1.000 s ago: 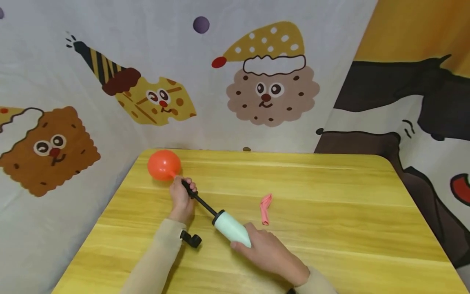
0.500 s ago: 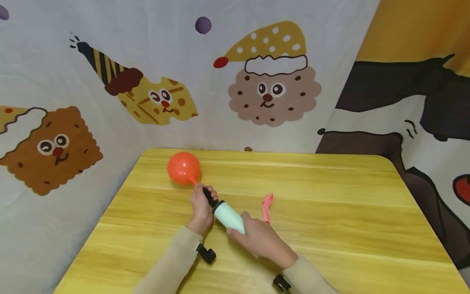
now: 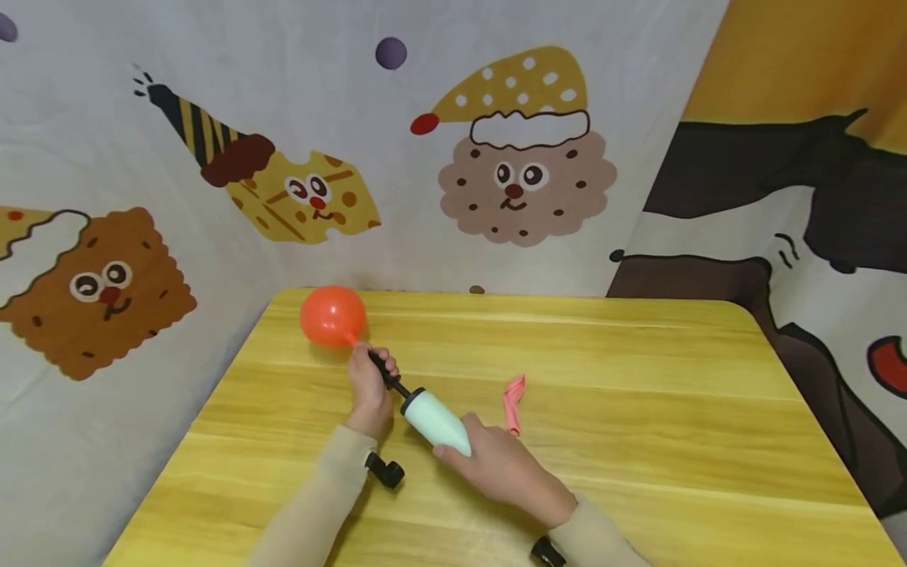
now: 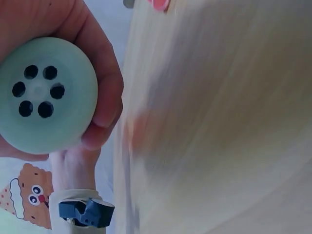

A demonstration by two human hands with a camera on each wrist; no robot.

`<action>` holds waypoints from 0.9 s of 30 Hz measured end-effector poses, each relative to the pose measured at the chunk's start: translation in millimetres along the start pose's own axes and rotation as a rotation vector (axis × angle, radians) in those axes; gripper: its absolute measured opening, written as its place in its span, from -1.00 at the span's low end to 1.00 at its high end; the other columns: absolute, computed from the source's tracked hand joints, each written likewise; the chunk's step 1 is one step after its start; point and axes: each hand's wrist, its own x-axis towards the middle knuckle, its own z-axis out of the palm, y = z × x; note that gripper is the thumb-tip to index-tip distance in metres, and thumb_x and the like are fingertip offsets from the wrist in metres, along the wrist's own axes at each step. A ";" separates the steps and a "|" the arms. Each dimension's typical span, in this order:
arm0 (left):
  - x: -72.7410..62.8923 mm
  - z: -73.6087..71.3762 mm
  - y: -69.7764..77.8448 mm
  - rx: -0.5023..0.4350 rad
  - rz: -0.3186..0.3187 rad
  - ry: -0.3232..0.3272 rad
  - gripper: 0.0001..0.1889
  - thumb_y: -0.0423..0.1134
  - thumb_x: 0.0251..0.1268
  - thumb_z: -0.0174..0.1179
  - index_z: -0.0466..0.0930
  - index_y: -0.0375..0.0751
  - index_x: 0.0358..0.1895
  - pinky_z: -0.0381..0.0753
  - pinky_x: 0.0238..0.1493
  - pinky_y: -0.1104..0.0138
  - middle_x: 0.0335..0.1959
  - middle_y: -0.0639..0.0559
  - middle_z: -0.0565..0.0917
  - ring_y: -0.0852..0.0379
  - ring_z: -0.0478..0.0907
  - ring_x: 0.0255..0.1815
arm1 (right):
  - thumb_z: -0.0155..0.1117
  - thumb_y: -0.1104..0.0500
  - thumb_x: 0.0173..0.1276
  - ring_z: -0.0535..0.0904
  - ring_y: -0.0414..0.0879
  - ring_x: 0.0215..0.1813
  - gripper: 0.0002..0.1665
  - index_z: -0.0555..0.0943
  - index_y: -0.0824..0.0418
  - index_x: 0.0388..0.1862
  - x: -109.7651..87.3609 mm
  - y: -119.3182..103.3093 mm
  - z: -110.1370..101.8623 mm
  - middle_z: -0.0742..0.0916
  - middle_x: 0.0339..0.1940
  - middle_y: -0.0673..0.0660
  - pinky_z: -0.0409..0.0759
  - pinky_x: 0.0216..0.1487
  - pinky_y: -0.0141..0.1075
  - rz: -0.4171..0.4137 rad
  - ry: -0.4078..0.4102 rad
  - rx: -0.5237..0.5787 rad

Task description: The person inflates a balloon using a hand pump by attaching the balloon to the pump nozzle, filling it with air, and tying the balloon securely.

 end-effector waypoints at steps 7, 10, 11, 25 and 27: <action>16.0 -12.0 11.1 -0.021 0.001 0.060 -0.60 -0.17 0.72 -0.27 0.40 -0.19 -0.39 0.46 -0.63 0.43 -0.62 0.08 0.47 0.22 0.39 -0.70 | 0.22 -0.34 0.49 0.45 -0.21 -0.53 -0.28 0.52 0.26 0.21 -22.0 9.9 -12.5 0.57 -0.46 -0.04 0.47 -0.59 -0.30 -0.019 -0.034 0.006; 12.8 -9.7 7.7 -0.018 -0.015 0.040 -0.61 -0.19 0.72 -0.30 0.39 -0.21 -0.36 0.47 -0.62 0.43 -0.60 0.07 0.47 0.21 0.40 -0.69 | 0.21 -0.35 0.49 0.46 -0.21 -0.53 -0.28 0.51 0.25 0.19 -22.6 10.5 -14.4 0.56 -0.47 -0.05 0.47 -0.60 -0.31 -0.012 -0.034 -0.020; 11.2 -8.4 5.8 -0.022 -0.017 0.035 -0.62 -0.19 0.72 -0.30 0.39 -0.21 -0.35 0.48 -0.61 0.43 -0.59 0.07 0.47 0.21 0.40 -0.68 | 0.21 -0.35 0.48 0.45 -0.21 -0.53 -0.29 0.51 0.24 0.17 -21.9 10.1 -14.8 0.56 -0.48 -0.05 0.47 -0.60 -0.30 -0.008 -0.033 -0.025; -30.0 5.9 -23.5 0.019 -0.111 -0.026 -0.59 -0.03 0.76 -0.31 0.38 -0.25 -0.20 0.52 -0.49 0.43 -0.50 0.09 0.50 0.24 0.44 -0.60 | 0.19 -0.32 0.50 0.52 -0.18 -0.62 -0.28 0.49 0.34 0.11 12.5 2.5 -2.1 0.58 -0.52 0.01 0.52 -0.67 -0.27 -0.015 -0.019 0.028; -28.8 5.7 -22.4 0.032 -0.098 -0.023 -0.59 -0.05 0.76 -0.30 0.39 -0.23 -0.24 0.52 -0.51 0.44 -0.52 0.09 0.50 0.24 0.44 -0.62 | 0.18 -0.32 0.51 0.53 -0.19 -0.62 -0.27 0.48 0.34 0.11 13.8 2.1 0.7 0.59 -0.52 0.02 0.53 -0.68 -0.28 -0.009 -0.019 0.038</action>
